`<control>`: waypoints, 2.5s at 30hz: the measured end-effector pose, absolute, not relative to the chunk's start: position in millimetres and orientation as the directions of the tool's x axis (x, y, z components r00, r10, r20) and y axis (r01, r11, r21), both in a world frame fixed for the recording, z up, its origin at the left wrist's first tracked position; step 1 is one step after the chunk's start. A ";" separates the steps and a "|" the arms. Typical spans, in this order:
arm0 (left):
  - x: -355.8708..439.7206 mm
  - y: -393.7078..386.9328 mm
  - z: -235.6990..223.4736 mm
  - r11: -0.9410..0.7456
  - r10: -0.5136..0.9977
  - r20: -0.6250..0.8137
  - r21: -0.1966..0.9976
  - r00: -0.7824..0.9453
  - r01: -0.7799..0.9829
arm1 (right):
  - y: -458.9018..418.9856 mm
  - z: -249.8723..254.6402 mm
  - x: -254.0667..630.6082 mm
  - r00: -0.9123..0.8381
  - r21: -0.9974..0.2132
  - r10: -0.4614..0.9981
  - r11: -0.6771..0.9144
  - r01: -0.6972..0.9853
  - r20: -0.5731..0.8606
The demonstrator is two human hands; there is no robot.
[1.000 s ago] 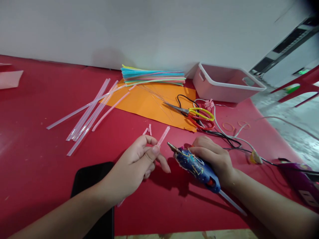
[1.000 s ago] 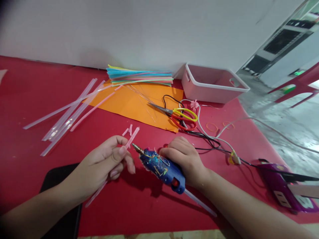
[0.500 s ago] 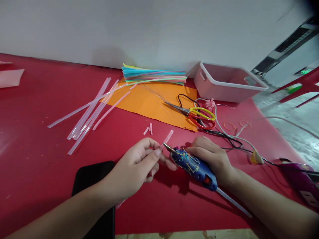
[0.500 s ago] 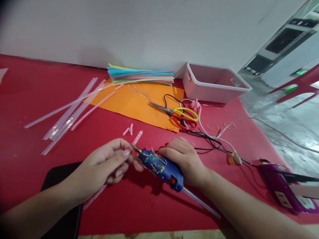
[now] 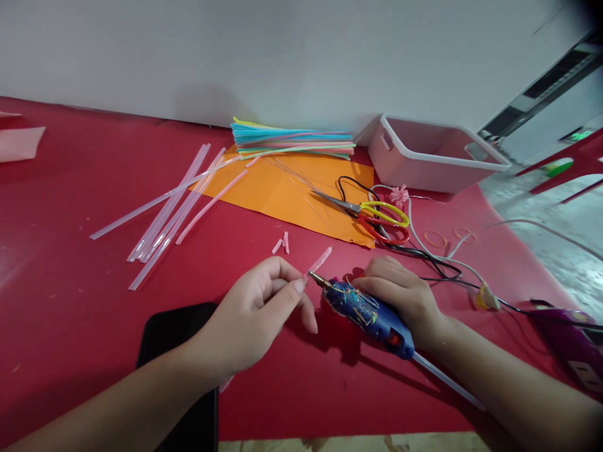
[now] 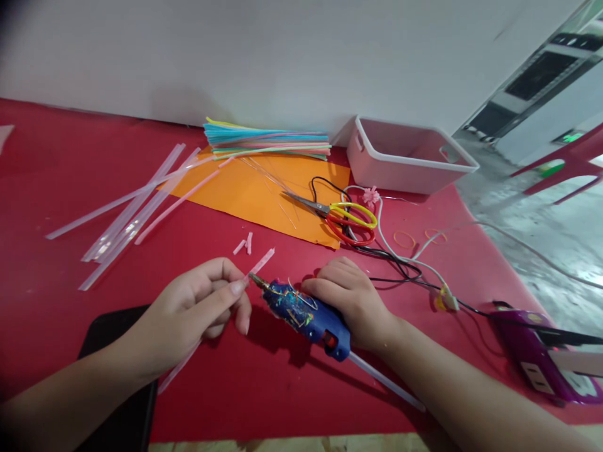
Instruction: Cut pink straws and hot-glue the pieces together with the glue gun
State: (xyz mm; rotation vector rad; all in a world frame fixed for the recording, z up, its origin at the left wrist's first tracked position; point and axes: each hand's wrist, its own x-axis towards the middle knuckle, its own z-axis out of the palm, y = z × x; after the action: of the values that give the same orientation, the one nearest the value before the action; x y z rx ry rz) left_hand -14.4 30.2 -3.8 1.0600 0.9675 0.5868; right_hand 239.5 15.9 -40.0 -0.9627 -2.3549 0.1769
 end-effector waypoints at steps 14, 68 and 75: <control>-15.9 27.8 -1.1 0.338 0.818 -0.341 0.936 0.463 0.092 | 16.0 -40.6 240.0 -0.591 -0.307 0.673 0.734 0.606 0.445; -15.8 24.8 3.0 0.223 0.831 -0.254 0.967 0.494 0.122 | 15.0 -40.3 239.8 -0.564 -0.308 0.671 0.732 0.608 0.481; -16.5 26.8 2.4 0.233 0.829 -0.260 0.965 0.494 0.117 | 14.5 -38.8 239.4 -0.569 -0.293 0.671 0.730 0.617 0.475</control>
State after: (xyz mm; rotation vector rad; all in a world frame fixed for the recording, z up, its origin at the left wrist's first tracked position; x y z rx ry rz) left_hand -16.5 26.8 2.4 1.2610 0.9599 0.6103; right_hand 239.4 14.5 -38.8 -0.9727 -2.3616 0.1254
